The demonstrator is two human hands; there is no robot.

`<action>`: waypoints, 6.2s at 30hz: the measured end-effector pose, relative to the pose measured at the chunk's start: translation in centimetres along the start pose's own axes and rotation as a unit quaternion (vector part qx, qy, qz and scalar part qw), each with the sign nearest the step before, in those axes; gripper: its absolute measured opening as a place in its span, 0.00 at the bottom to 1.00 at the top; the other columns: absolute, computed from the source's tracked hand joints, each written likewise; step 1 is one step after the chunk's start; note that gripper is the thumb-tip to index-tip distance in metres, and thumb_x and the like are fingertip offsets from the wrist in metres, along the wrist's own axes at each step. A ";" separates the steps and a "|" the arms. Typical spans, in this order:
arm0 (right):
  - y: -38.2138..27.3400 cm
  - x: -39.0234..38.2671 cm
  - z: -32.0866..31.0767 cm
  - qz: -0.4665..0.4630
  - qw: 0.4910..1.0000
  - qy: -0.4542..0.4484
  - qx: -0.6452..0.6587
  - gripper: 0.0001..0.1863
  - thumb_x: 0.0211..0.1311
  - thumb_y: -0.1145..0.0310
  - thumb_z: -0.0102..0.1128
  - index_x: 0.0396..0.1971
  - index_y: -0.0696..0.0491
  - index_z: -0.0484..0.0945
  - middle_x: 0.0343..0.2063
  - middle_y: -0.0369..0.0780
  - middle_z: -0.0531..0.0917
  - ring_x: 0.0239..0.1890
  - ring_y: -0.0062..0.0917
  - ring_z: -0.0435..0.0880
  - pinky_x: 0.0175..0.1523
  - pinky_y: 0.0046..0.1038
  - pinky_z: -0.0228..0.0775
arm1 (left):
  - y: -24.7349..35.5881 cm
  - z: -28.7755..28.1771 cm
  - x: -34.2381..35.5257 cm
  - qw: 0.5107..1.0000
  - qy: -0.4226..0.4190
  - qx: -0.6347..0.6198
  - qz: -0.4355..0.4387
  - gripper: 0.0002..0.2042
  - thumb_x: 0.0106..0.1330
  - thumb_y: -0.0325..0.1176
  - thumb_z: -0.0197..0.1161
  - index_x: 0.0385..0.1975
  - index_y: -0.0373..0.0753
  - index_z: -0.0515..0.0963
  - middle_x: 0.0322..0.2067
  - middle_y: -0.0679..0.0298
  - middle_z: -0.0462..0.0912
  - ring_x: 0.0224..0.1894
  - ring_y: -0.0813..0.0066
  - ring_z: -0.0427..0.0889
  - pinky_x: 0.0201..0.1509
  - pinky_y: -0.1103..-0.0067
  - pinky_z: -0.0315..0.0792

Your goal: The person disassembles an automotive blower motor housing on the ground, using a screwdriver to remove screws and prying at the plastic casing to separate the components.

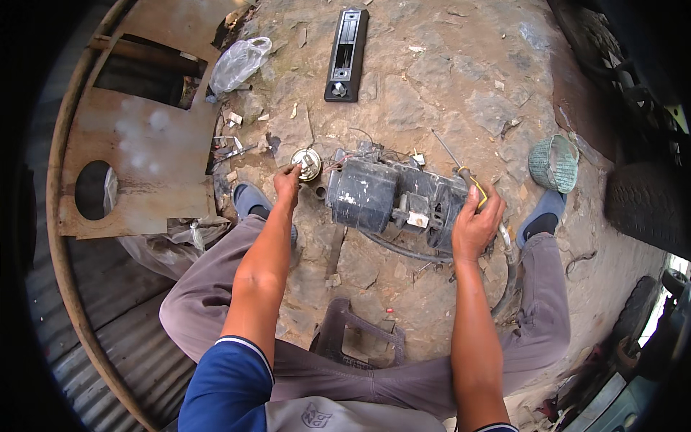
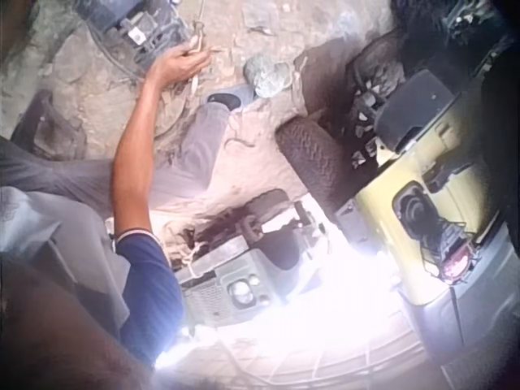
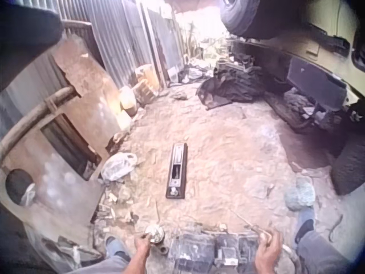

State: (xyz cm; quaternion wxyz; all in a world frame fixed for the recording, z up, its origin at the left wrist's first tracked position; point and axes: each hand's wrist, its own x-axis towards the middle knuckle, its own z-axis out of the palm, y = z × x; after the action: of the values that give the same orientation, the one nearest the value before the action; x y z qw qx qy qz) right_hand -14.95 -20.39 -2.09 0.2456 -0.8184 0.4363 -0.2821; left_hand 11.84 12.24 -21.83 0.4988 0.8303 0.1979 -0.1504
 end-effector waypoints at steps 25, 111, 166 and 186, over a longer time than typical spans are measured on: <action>-0.1 -0.7 -0.9 0.004 0.999 -0.025 -0.042 0.16 0.73 0.60 0.58 0.48 0.57 0.76 0.42 0.45 0.79 0.47 0.43 0.77 0.54 0.41 0.66 | 0.6 1.4 3.7 0.967 -0.024 0.237 0.092 0.23 0.57 0.41 0.73 0.48 0.31 0.83 0.40 0.49 0.88 0.42 0.59 0.87 0.51 0.70 0.77; 2.9 2.3 -18.7 -0.087 0.993 -0.014 -0.081 0.17 0.63 0.56 0.67 0.25 0.54 0.76 0.22 0.45 0.82 0.23 0.43 0.83 0.28 0.42 0.74 | 11.6 1.6 -23.6 0.971 -0.010 0.221 0.089 0.43 0.60 0.61 0.68 0.60 0.23 0.74 0.53 0.40 0.82 0.57 0.51 0.81 0.64 0.67 0.68; 3.3 2.2 -17.8 -0.110 0.991 -0.038 -0.072 0.16 0.62 0.57 0.69 0.28 0.54 0.76 0.23 0.45 0.79 0.25 0.43 0.83 0.29 0.43 0.74 | 11.5 1.7 -23.0 0.977 -0.029 0.184 0.103 0.42 0.58 0.61 0.69 0.60 0.26 0.75 0.54 0.42 0.81 0.58 0.52 0.80 0.64 0.67 0.68; 2.7 2.3 -17.9 -0.205 0.974 -0.087 -0.042 0.15 0.61 0.58 0.69 0.33 0.54 0.76 0.27 0.44 0.77 0.31 0.46 0.81 0.35 0.46 0.75 | 11.3 1.7 -22.5 0.976 -0.027 0.188 0.103 0.42 0.59 0.61 0.70 0.59 0.24 0.75 0.51 0.43 0.83 0.53 0.58 0.82 0.60 0.70 0.70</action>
State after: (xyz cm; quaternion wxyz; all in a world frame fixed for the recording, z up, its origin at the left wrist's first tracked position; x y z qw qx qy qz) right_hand -27.61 -26.49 9.61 0.1850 -0.9214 0.2477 -0.2356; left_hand -2.52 1.92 -3.88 0.3512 0.9210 0.0660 -0.1551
